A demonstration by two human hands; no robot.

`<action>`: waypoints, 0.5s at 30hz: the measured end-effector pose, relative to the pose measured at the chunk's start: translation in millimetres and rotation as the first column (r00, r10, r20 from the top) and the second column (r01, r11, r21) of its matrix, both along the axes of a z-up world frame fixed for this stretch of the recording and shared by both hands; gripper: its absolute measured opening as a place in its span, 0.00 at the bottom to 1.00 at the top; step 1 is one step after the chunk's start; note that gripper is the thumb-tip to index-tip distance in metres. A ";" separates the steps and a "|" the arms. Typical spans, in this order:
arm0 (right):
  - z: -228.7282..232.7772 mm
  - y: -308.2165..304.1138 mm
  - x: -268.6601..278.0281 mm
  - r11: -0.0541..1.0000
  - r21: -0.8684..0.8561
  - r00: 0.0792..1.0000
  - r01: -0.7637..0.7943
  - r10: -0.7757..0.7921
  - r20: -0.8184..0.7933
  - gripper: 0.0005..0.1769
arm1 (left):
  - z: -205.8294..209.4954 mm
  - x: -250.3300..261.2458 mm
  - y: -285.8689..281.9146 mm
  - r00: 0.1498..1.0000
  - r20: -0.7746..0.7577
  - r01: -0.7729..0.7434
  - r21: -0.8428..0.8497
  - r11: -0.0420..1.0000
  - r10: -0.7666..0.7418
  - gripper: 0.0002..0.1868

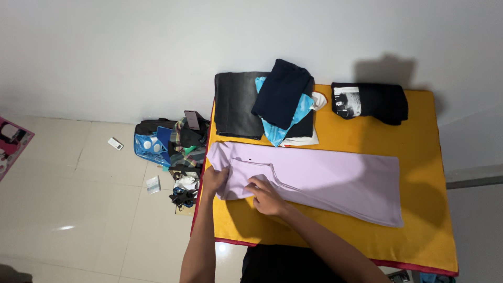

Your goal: The person folds a purple shirt and a dark blue shirt by hand on a table covered with a yellow cloth.

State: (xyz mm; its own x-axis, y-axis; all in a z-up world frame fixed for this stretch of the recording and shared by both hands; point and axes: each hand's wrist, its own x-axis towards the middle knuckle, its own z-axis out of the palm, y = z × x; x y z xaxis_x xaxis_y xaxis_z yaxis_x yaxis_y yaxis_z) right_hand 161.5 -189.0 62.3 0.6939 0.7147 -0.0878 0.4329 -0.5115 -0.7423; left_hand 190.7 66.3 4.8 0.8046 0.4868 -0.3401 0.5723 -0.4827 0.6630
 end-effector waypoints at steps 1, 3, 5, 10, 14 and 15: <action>-1.8 -1.3 -2.2 1.000 0.017 1.000 0.008 -0.008 0.005 0.28 | 1.1 -5.8 -2.0 0.997 0.074 0.014 -0.065 0.998 -0.010 0.28; -15.3 -0.3 -0.6 1.000 0.026 0.999 0.011 -0.012 0.032 0.27 | 20.4 -14.1 -14.1 0.967 0.247 0.084 -0.097 0.992 -0.057 0.23; -39.6 -2.6 -1.8 0.993 0.114 0.997 0.029 -0.036 0.068 0.26 | 50.8 -17.1 -34.6 0.889 0.433 0.172 -0.022 0.985 -0.146 0.19; -64.7 -7.3 21.5 0.815 0.399 0.753 0.419 -0.067 -0.654 0.23 | 100.7 -22.2 -104.6 0.866 0.380 0.334 0.044 0.941 -0.325 0.21; -56.6 -58.0 23.4 0.610 0.264 0.313 0.747 0.028 -0.949 0.22 | 101.2 -22.1 -167.6 0.811 0.443 0.346 0.163 0.924 -0.382 0.25; -51.9 -71.2 23.2 0.514 0.314 0.269 0.798 0.163 -0.949 0.22 | 98.3 -21.9 -182.9 0.829 0.395 0.374 0.136 0.918 -0.396 0.25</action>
State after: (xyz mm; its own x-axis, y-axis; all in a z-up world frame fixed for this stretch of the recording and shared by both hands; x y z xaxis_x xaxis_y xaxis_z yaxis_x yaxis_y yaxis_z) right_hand 184.7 -260.2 10.4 0.7094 0.5544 -0.4351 -0.6923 0.4325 -0.5777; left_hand 168.8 -116.6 103.1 0.9904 0.1163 0.0753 0.0178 -0.6461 0.7630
